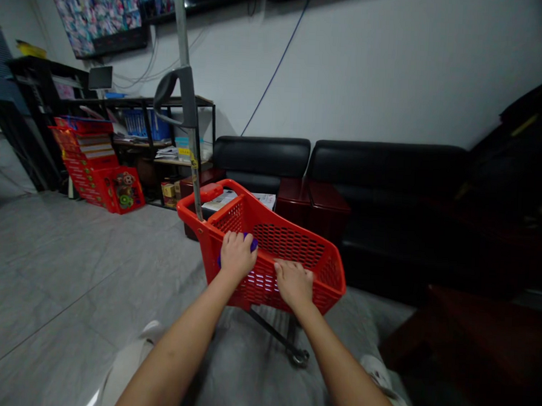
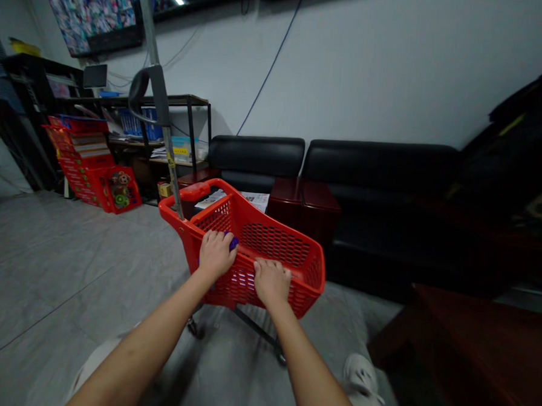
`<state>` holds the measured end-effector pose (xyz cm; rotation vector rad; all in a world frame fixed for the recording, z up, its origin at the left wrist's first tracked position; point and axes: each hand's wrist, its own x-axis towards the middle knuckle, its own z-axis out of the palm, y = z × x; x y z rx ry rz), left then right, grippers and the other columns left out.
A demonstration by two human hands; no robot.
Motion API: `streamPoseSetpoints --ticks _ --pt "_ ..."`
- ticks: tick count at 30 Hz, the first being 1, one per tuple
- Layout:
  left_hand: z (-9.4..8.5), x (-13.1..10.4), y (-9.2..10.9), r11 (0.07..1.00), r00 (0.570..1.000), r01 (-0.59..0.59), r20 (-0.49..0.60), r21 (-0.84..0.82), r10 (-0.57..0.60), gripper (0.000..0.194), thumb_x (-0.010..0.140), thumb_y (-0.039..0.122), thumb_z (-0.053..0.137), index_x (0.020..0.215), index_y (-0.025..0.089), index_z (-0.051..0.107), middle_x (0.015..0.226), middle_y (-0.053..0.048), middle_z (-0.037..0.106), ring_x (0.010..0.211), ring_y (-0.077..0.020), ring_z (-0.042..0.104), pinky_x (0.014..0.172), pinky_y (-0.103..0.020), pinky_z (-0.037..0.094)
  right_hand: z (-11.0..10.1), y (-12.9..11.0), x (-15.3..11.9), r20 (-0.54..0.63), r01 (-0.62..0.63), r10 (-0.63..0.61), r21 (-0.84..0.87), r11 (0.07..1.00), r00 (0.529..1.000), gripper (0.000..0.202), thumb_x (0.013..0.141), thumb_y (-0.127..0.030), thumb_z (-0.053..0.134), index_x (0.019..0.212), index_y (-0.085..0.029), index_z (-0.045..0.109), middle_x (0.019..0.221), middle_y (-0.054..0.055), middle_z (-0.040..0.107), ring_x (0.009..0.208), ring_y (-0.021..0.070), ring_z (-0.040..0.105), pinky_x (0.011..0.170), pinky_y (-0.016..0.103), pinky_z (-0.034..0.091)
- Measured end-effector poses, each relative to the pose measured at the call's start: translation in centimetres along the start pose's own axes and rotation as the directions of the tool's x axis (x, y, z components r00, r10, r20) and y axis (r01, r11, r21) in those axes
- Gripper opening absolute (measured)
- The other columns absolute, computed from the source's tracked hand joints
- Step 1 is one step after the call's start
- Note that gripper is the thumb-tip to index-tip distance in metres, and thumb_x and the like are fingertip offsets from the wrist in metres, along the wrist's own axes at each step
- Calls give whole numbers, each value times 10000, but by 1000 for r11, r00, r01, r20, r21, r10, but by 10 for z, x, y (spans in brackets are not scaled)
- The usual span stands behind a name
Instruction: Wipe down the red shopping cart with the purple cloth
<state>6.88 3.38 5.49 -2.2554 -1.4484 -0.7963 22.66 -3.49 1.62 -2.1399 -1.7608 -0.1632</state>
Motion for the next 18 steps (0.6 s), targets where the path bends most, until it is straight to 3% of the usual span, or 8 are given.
streamPoseSetpoints --ticks 3,6,11,14,18 --pt "4 -5 11 996 996 -77 52 -47 79 311 924 438 479 1106 220 606 986 -89 653 1017 -259 541 1020 -414 324 -1 -1 0 1 32 -32 -15 999 999 453 1026 -392 229 1243 -268 607 1223 61 672 1125 212 540 860 339 338" --pt "-4 0 -4 986 980 -159 109 -52 164 330 928 480 464 1110 240 599 980 -81 659 995 -255 551 978 -403 350 -3 1 -1 2 54 -54 -20 998 999 450 1028 -395 227 1256 -266 594 1221 64 669 1120 210 541 847 330 339" --pt "-19 8 -37 998 997 -54 48 17 53 277 905 426 516 1087 240 611 1029 -88 652 1053 -266 530 1054 -420 299 -2 -7 -4 -20 11 -11 -35 999 1000 436 1023 -384 246 1241 -266 605 1212 76 669 1121 218 544 854 345 343" --pt "-12 3 -24 1000 1000 -1 27 -7 1 279 907 422 511 1089 236 613 1036 -93 644 1066 -272 521 1072 -435 285 -1 -16 -5 -23 -20 19 -54 998 1000 435 1019 -383 249 1243 -264 603 1213 91 666 1128 221 545 862 354 346" --pt "8 -8 12 995 993 -80 82 -64 86 290 909 434 514 1102 241 611 992 -81 643 1031 -256 533 1036 -415 325 -3 -21 -5 -4 6 -6 -64 998 1000 451 1023 -382 225 1279 -248 572 1217 97 665 1104 214 566 858 348 351"
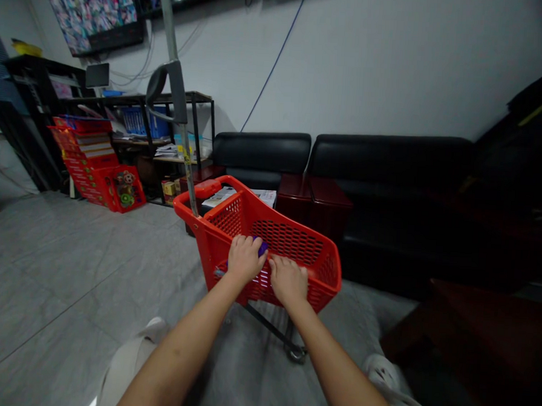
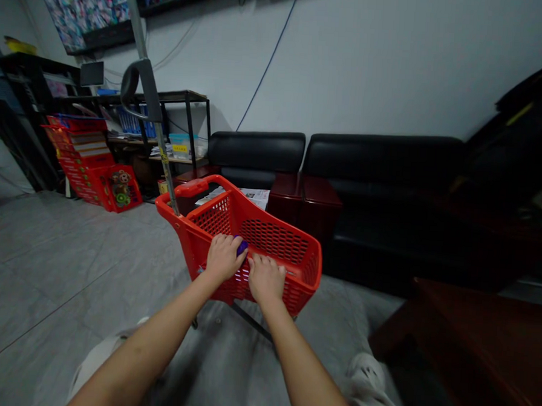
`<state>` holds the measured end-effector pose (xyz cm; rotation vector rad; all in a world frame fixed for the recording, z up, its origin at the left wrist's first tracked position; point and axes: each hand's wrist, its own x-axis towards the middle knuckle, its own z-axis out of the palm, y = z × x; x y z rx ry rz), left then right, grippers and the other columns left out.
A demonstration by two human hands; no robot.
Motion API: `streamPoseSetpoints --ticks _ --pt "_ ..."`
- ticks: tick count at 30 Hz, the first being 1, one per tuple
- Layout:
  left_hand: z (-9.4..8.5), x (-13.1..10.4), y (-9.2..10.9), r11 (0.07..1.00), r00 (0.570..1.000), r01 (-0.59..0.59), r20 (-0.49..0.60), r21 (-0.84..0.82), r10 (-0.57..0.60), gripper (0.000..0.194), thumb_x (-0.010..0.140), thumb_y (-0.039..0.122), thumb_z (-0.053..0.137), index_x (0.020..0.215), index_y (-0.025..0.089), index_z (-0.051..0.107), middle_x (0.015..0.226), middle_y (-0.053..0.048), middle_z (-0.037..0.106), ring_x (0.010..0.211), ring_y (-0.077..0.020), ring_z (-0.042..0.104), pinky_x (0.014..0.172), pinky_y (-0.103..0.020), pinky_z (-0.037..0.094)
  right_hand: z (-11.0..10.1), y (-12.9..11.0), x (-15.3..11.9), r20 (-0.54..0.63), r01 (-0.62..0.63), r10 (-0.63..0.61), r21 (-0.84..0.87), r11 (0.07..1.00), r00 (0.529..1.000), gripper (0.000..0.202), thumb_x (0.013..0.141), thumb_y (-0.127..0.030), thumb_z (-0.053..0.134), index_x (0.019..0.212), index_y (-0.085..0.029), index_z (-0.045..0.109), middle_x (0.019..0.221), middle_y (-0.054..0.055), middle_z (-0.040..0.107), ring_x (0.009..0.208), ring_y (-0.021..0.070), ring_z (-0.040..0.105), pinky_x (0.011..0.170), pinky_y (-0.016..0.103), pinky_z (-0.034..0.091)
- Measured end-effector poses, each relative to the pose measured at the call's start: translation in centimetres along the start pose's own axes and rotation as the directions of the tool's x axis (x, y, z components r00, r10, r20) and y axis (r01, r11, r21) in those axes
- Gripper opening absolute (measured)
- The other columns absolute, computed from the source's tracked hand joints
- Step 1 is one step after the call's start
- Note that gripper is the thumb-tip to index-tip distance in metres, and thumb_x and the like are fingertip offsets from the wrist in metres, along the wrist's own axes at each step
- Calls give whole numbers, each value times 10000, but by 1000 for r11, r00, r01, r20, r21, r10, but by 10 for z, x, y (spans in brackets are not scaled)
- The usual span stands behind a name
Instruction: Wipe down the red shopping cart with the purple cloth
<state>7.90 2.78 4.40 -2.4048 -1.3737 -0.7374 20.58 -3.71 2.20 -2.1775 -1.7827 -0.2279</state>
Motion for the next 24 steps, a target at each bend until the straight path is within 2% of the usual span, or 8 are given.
streamPoseSetpoints --ticks 3,6,10,12,14,20,22,24 --pt "7 0 7 998 997 -69 31 1 69 304 907 441 524 1138 259 604 984 -67 643 1005 -242 544 1021 -399 341 -1 8 0 5 68 -68 9 998 998 444 1027 -370 229 1334 -245 523 1264 85 645 1124 207 563 850 334 356" --pt "1 4 -11 994 993 -113 31 6 113 305 921 447 503 1147 266 598 1001 -60 650 1002 -231 553 1034 -391 334 -1 19 -2 9 65 -66 2 998 998 434 1026 -369 243 1337 -252 522 1288 77 632 1130 209 557 849 329 355" --pt "-14 11 -42 999 1000 -20 -19 46 21 300 923 455 496 1095 238 612 1006 -76 652 1031 -246 545 1037 -405 328 2 26 -5 3 22 -22 -29 999 1000 427 1021 -369 259 1338 -268 527 1277 81 633 1097 219 558 837 340 350" --pt "-17 12 -46 998 999 30 -42 51 -28 284 916 437 510 1084 233 615 1012 -77 649 1042 -250 539 1048 -412 317 4 23 -5 1 1 0 -37 999 1000 428 1020 -366 255 1328 -271 538 1262 87 638 1090 219 556 834 346 346" --pt "-14 10 -39 997 997 62 -46 36 -60 275 910 426 522 1079 231 617 1009 -76 649 1043 -251 536 1062 -417 305 6 19 -5 -8 -14 14 -40 999 1000 431 1020 -364 245 1309 -275 552 1238 88 648 1078 218 559 832 349 342" --pt "7 -2 11 997 997 64 -44 -42 -65 273 930 431 487 1073 232 607 1012 -74 648 1045 -246 535 1077 -424 300 7 14 -6 -38 -3 1 -69 998 999 448 1023 -373 210 1275 -260 562 1195 90 663 1047 213 568 817 347 338" --pt "8 -3 16 998 999 37 -29 -55 -39 276 936 433 477 1082 237 604 1008 -75 649 1039 -245 540 1064 -422 314 6 17 -7 -33 6 -9 -83 997 999 453 1024 -378 202 1272 -255 560 1182 92 666 1036 211 572 812 342 336" --pt "5 -2 10 998 999 -38 2 -58 38 285 935 439 479 1106 246 601 1005 -71 653 1019 -238 552 1054 -416 322 6 19 -8 -31 21 -24 -93 995 999 444 1026 -377 208 1272 -253 556 1169 86 668 1023 210 576 802 340 333"
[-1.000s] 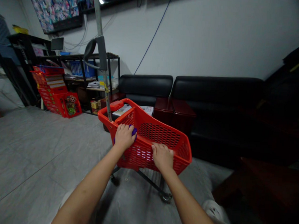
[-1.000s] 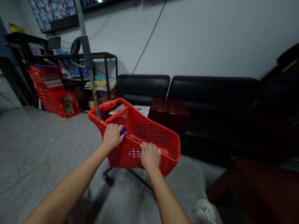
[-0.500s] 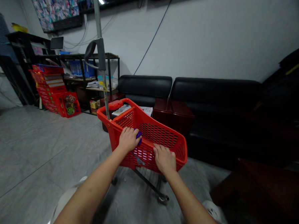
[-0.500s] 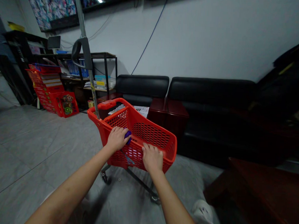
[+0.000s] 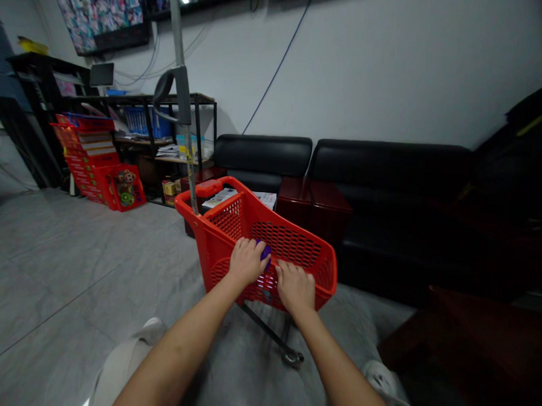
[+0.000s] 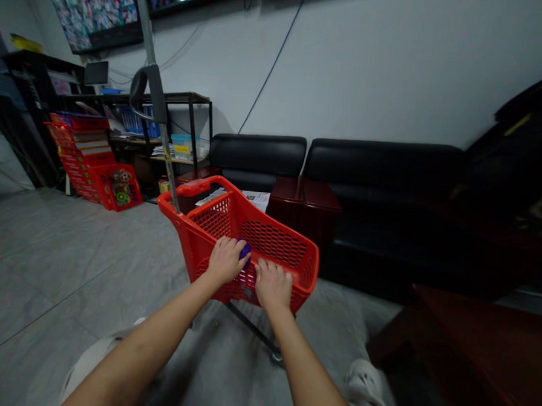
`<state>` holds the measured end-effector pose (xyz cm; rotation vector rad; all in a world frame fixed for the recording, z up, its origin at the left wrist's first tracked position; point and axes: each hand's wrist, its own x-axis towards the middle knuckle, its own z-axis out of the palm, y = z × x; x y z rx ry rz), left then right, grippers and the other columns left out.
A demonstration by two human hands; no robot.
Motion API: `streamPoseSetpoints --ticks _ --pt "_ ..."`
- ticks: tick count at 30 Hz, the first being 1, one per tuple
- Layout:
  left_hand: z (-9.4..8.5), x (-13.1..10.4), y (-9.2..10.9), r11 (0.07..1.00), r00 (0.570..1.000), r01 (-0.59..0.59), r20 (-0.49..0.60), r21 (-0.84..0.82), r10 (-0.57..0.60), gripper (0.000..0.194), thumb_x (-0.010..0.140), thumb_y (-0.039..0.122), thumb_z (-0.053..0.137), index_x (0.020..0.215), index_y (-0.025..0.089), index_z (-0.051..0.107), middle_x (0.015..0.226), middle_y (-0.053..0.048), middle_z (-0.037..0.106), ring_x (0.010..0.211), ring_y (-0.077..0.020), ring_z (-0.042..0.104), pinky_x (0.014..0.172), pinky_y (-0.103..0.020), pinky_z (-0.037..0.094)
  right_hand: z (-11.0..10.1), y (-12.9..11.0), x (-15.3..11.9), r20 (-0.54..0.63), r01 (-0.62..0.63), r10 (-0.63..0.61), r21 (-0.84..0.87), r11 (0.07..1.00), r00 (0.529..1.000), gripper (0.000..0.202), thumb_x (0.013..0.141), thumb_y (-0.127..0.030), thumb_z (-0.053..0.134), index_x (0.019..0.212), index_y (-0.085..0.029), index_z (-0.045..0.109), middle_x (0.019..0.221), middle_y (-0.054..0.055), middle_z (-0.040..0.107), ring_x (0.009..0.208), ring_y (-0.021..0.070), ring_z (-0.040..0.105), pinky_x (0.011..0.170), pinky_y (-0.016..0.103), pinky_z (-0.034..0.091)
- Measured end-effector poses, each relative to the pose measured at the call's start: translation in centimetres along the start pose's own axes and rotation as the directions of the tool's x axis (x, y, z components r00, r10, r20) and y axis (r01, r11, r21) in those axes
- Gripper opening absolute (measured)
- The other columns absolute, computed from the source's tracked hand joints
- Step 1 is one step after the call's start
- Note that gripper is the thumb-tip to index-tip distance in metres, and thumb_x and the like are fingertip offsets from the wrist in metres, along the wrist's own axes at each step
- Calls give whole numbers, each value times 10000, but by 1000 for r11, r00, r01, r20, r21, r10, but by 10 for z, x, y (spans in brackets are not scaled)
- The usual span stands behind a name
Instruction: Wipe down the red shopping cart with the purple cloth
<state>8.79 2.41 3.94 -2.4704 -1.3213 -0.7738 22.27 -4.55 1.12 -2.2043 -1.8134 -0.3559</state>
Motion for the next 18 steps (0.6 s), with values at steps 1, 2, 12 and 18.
streamPoseSetpoints --ticks 1,2,12,18 --pt "-3 1 -7 999 999 -38 19 2 38 287 934 442 483 1111 250 602 1001 -69 656 1006 -234 559 1048 -412 325 0 1 0 -1 6 -6 -3 1000 1000 438 1027 -375 214 1273 -252 554 1165 82 670 1018 210 578 798 340 331" --pt "-7 3 -14 998 998 -62 33 9 62 287 931 444 488 1107 249 605 997 -69 658 998 -232 563 1037 -407 332 0 2 -1 -2 10 -10 -4 1000 1000 432 1027 -374 220 1275 -251 552 1162 79 671 1015 210 580 794 339 329" --pt "-12 14 -21 986 991 136 -9 98 -135 447 938 554 406 932 193 670 907 -107 701 928 -254 596 928 -429 352 4 -12 -3 -27 -15 17 60 998 999 442 1020 -362 236 1339 -256 523 1351 100 585 1107 226 543 848 361 339" --pt "8 7 3 992 992 103 -81 71 -98 306 945 427 452 967 228 684 918 -95 690 956 -252 582 929 -416 347 11 4 -10 -91 37 -33 47 998 995 482 1003 -364 303 1462 -252 397 1472 90 481 1227 239 455 937 388 318"
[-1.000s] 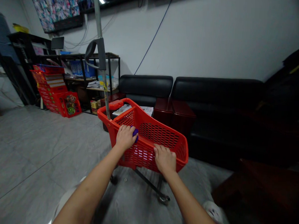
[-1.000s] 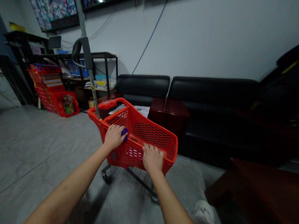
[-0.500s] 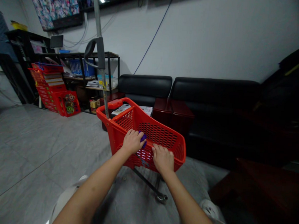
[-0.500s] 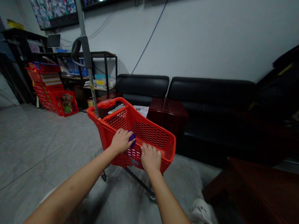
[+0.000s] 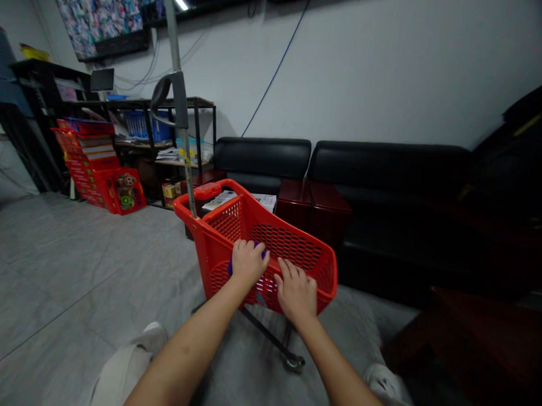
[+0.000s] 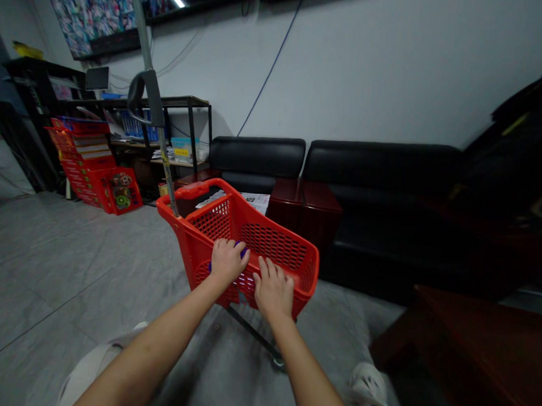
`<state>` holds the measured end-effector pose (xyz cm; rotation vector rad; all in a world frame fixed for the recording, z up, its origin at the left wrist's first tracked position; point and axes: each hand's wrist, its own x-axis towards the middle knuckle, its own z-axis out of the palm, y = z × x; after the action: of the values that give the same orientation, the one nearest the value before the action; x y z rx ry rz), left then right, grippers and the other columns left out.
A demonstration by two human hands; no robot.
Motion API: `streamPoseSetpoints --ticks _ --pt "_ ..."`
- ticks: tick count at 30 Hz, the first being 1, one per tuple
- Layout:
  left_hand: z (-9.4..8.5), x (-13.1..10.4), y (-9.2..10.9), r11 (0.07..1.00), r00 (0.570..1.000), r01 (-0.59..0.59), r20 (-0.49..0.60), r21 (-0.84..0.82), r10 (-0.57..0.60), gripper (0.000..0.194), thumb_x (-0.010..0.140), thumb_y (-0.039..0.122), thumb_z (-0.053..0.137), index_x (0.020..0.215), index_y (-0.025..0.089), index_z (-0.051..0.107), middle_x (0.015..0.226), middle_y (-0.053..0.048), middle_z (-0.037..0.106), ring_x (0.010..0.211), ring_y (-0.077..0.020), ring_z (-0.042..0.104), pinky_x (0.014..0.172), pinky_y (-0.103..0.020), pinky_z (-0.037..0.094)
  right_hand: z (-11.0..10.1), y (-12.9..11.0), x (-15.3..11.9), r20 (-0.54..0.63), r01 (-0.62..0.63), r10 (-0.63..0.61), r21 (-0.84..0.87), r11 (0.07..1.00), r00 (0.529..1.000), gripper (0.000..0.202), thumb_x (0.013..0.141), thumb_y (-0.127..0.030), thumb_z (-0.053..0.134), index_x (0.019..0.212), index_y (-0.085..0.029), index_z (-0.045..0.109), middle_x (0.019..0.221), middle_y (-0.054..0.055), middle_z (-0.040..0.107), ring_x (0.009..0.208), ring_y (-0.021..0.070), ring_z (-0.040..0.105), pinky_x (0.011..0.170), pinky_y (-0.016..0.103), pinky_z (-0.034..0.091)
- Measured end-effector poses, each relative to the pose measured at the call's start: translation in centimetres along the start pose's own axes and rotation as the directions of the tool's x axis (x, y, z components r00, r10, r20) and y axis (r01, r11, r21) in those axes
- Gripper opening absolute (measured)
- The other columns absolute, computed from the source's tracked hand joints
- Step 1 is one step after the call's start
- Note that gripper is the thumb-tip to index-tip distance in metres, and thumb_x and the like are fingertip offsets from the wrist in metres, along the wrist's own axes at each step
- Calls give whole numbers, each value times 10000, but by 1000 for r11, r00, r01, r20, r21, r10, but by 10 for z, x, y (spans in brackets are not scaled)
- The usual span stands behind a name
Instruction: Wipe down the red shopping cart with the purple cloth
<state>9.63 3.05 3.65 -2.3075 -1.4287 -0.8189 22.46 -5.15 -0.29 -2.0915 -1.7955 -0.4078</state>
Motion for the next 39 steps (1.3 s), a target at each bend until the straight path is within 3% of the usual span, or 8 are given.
streamPoseSetpoints --ticks 4,8,12,18,24,30,35,39 --pt "-6 6 -26 995 994 -99 39 15 98 358 952 480 415 965 233 675 906 -92 683 919 -248 581 889 -404 362 2 26 -10 -27 -44 44 -22 999 999 429 1013 -342 295 1370 -236 508 1346 83 590 1140 223 506 903 369 304" --pt "-11 10 -44 999 1000 -18 -6 48 18 345 951 466 422 967 223 666 924 -94 671 957 -251 567 945 -411 343 3 35 -11 -28 -107 106 -49 993 994 435 1025 -362 259 1268 -213 588 1168 79 677 1030 216 551 840 354 302" --pt "-5 2 -23 998 997 66 -50 8 -66 298 950 429 438 945 229 659 931 -79 666 989 -250 551 1014 -424 314 5 25 -9 -48 -148 145 -57 987 988 453 1027 -378 242 1204 -209 624 1103 86 695 999 219 568 823 353 296" --pt "10 -13 12 990 994 76 -65 -119 -84 248 933 425 483 941 240 648 946 -56 656 1047 -251 525 1063 -426 285 -10 18 -14 27 -126 127 -31 992 992 438 1022 -390 260 1139 -205 640 1064 91 703 977 201 612 786 310 339" --pt "7 -19 -6 989 998 9 -53 -149 -18 201 906 410 531 937 257 657 911 -48 657 1000 -244 525 995 -413 332 -31 9 -23 152 -105 106 -15 994 983 459 1021 -402 243 1101 -212 653 994 84 729 856 195 667 729 293 390" --pt "0 -17 -28 983 997 44 -50 -176 -54 182 903 383 533 898 249 655 874 -45 660 946 -228 538 991 -415 333 -25 12 -18 139 160 -165 46 986 976 488 1027 -369 219 1035 -201 677 956 83 737 932 196 668 844 310 394" --pt "5 -23 -12 976 989 106 -78 -192 -122 160 888 355 546 875 239 655 885 -49 664 974 -235 537 1028 -427 313 -18 2 -15 162 89 -87 -3 996 983 525 1031 -383 170 1160 -219 652 900 91 744 852 184 695 750 280 409" --pt "7 -32 1 974 996 55 -59 -218 -69 196 906 381 519 928 245 657 915 -50 663 991 -237 532 1015 -424 319 -18 -3 -16 175 85 -81 -18 996 981 535 1029 -400 160 1204 -225 634 891 91 752 829 204 708 729 291 428"
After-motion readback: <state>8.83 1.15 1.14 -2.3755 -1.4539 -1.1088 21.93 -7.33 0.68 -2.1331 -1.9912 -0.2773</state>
